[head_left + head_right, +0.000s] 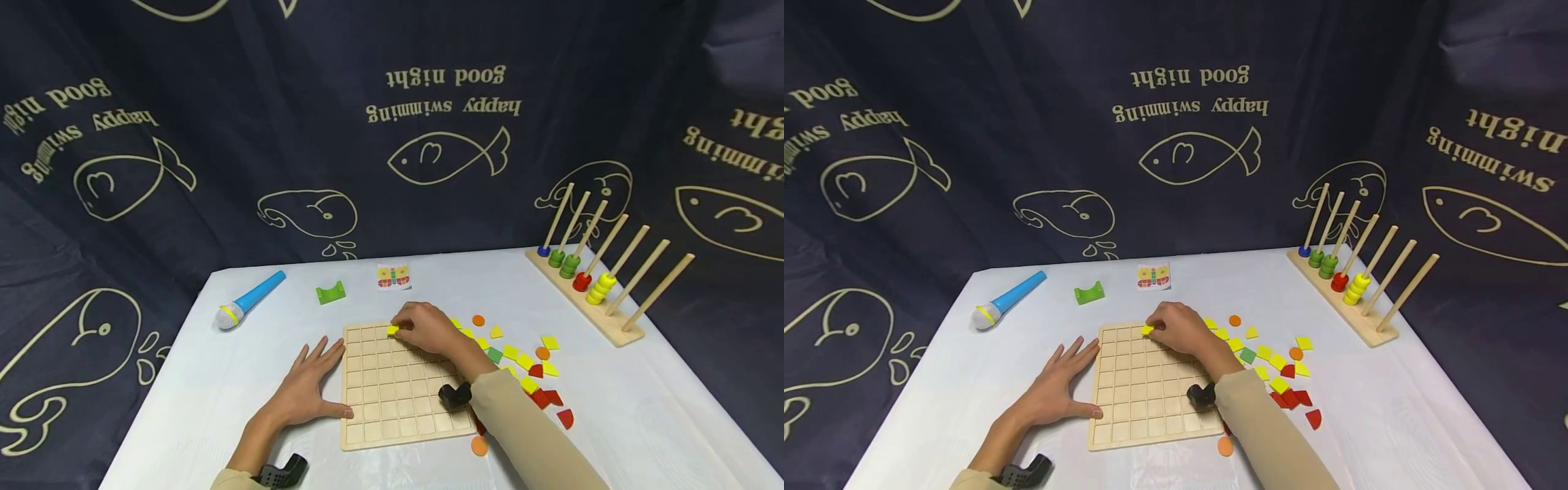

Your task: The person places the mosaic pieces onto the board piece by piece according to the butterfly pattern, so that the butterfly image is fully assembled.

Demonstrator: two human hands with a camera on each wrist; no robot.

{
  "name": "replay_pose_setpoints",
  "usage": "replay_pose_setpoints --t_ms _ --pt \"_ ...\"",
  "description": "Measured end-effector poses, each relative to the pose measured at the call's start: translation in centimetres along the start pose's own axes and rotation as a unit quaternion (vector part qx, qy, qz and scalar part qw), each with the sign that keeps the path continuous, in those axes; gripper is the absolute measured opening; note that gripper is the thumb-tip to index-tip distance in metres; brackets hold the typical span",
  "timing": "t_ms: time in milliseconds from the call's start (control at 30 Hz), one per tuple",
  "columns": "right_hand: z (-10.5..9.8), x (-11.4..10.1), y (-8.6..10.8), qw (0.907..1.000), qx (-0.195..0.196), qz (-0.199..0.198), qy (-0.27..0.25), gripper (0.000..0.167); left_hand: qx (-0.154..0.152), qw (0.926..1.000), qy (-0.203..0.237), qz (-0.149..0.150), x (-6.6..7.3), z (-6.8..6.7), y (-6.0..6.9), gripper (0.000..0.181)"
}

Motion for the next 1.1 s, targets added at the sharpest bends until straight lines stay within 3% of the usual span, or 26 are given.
replay_pose_setpoints --t_ms 400,667,1100 --pt "3.0 -3.7 -2.4 0.9980 -0.034 -0.025 0.048 0.023 -0.001 1.0000 0.002 -0.007 -0.3 0.3 0.0 0.126" --pt "4.3 -5.4 -3.4 0.9954 -0.027 -0.053 0.075 0.021 -0.008 0.9999 -0.002 -0.015 -0.5 0.3 -0.1 0.125" --pt "4.8 -5.7 -3.4 0.9984 -0.013 -0.044 0.032 0.018 -0.002 0.9999 0.003 -0.010 -0.5 0.4 -0.1 0.124"
Point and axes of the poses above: each hand's wrist, its own y-axis away from the middle knuckle, its own z-axis out of the palm, x = y × z, the point moved 1 cm from there along -y, towards the middle knuckle, and after that the axes turned 5 degrees about -x, right-handed, at the moved point
